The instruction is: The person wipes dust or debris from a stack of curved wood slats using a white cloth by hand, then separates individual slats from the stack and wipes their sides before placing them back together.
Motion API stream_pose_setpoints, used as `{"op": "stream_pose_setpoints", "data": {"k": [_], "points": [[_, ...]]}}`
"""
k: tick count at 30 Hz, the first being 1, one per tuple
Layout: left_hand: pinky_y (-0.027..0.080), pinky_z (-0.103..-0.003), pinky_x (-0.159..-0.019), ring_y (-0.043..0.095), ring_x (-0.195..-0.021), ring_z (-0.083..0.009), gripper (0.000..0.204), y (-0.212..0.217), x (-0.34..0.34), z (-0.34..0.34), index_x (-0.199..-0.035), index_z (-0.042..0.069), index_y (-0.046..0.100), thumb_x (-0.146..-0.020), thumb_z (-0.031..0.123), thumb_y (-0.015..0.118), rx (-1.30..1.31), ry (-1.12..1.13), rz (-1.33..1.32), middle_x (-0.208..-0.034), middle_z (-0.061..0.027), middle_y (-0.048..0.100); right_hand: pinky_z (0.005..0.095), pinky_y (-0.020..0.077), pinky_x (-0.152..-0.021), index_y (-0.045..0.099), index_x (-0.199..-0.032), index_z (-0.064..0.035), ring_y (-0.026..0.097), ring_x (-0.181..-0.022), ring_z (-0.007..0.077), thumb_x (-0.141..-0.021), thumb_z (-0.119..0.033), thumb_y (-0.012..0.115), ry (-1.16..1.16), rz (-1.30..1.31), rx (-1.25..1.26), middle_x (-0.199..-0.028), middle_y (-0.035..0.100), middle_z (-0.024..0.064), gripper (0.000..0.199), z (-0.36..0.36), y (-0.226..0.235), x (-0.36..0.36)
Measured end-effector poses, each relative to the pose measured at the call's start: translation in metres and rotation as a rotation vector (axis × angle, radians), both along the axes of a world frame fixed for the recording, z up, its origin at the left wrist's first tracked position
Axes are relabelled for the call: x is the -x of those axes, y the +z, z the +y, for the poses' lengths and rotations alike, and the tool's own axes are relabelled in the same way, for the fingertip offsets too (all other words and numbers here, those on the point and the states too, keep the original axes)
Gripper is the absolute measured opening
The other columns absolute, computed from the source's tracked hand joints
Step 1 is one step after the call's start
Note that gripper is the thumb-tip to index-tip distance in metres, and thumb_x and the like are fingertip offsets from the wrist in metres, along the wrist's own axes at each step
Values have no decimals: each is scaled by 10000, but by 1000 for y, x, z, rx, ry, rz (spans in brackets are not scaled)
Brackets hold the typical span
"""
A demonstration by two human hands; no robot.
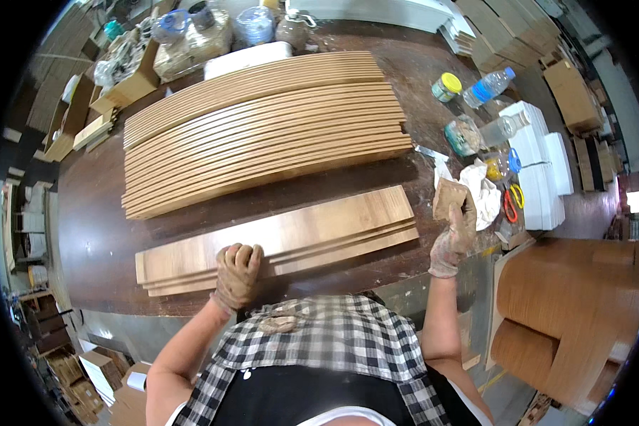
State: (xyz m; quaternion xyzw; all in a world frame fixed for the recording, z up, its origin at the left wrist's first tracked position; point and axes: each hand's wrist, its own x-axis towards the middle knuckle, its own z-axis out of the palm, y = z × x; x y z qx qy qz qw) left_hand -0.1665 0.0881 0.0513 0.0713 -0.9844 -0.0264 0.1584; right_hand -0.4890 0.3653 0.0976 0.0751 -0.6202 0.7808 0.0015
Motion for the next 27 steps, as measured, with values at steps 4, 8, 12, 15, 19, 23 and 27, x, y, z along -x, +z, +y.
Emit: {"op": "stream_pose_setpoints", "data": {"k": [4,8,12,15,19,23,27], "points": [[448,-549,-943,515,-1166,-417,832,17,7,17,-1258,97,504,-588,394,897,-133,54,-69,-1381,-201,502,359,407,-1066,511,-1354,94,555,-1180,207,-923,-126,641,-55,-40,-5,-1283,584,126,501,8,-10,3],[452,-549,-945,524,-1162,-444,835,20,18,2,-1269,105,510,-592,400,902,-202,95,-175,-1452,-213,479,361,390,-1092,495,-1380,84,538,-1213,209,-926,-97,641,-40,-53,-9,-1305,571,127,510,13,-13,12],[447,-526,-964,531,-1140,-417,1006,42,53,-2,-1434,105,446,-587,390,908,-229,132,-301,-1351,-195,527,352,396,-1091,493,-1394,71,539,-1219,206,-931,-68,636,68,-90,-58,-1326,565,128,505,24,-18,21],[444,-511,-986,555,-1122,-390,1062,33,54,-1,-1445,45,439,-578,443,905,-134,120,-369,-1244,-190,559,346,420,-1072,500,-1401,54,550,-1208,199,-939,-81,653,188,-48,-184,-1345,561,122,505,27,-25,24],[423,-520,-1000,547,-1147,-389,999,35,56,7,-1436,62,456,-622,455,881,-223,167,-411,-1249,-203,558,333,392,-1089,583,-1334,22,551,-1211,216,-918,-162,693,282,102,-585,-1301,600,119,468,11,-26,33],[417,-523,-1001,541,-1158,-399,982,32,51,9,-1430,64,460,-638,465,880,-191,171,-397,-1254,-207,556,338,437,-1019,625,-1297,-9,600,-1123,234,-894,-142,701,341,134,-765,-1192,643,120,430,27,-19,24],[407,-519,-1013,534,-1169,-397,988,33,50,11,-1420,61,462,-631,474,890,-202,178,-386,-1258,-205,551,339,495,-916,655,-1250,-25,621,-1026,242,-833,-168,769,421,217,-741,-1056,650,94,455,76,-6,1]]}}
